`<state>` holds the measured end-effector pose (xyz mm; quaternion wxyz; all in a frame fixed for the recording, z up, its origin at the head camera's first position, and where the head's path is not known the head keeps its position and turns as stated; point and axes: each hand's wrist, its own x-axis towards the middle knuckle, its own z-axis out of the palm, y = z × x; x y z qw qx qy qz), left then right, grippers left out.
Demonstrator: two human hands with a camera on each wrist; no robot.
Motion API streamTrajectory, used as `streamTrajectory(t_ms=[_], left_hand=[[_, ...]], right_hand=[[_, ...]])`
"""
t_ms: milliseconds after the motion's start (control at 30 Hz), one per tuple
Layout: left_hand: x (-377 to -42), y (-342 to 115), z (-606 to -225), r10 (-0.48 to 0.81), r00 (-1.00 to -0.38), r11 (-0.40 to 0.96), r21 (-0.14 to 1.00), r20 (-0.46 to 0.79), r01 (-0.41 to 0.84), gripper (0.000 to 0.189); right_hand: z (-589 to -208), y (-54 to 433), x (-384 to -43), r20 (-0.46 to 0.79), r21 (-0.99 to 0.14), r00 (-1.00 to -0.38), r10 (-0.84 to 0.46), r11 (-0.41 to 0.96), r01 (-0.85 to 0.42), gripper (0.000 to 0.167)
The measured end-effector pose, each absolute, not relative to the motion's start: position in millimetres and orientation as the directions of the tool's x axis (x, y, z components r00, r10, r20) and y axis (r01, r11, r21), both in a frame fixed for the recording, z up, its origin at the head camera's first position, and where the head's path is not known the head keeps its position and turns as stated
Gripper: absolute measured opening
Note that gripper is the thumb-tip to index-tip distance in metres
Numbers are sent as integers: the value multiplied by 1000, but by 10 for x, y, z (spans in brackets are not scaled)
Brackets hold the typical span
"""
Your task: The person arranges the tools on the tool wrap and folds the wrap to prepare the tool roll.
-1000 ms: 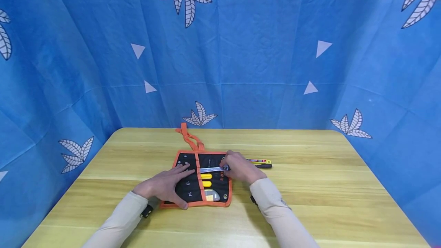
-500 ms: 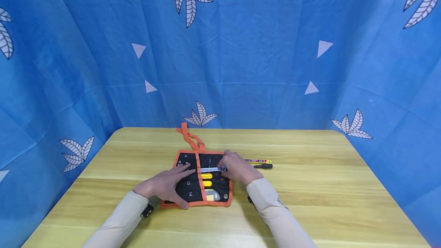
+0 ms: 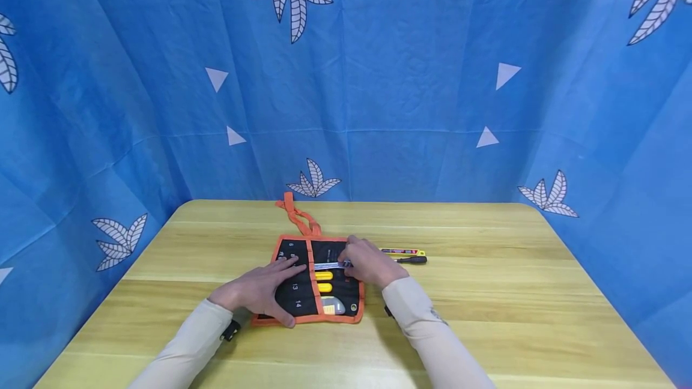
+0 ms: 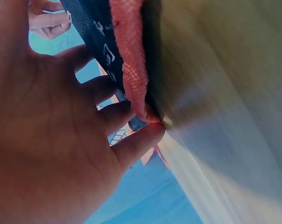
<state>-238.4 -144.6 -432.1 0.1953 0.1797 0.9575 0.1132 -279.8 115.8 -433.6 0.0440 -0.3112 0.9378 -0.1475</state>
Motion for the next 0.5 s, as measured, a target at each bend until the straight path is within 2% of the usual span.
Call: streamTrajectory(t_ms=[500], left_hand=[[-2387, -1455, -4308, 401, -853, 903, 300, -333, 307, 111]], right_hand=[[-4346, 1045, -2850, -29, -325, -818, -574, 780, -535, 24]])
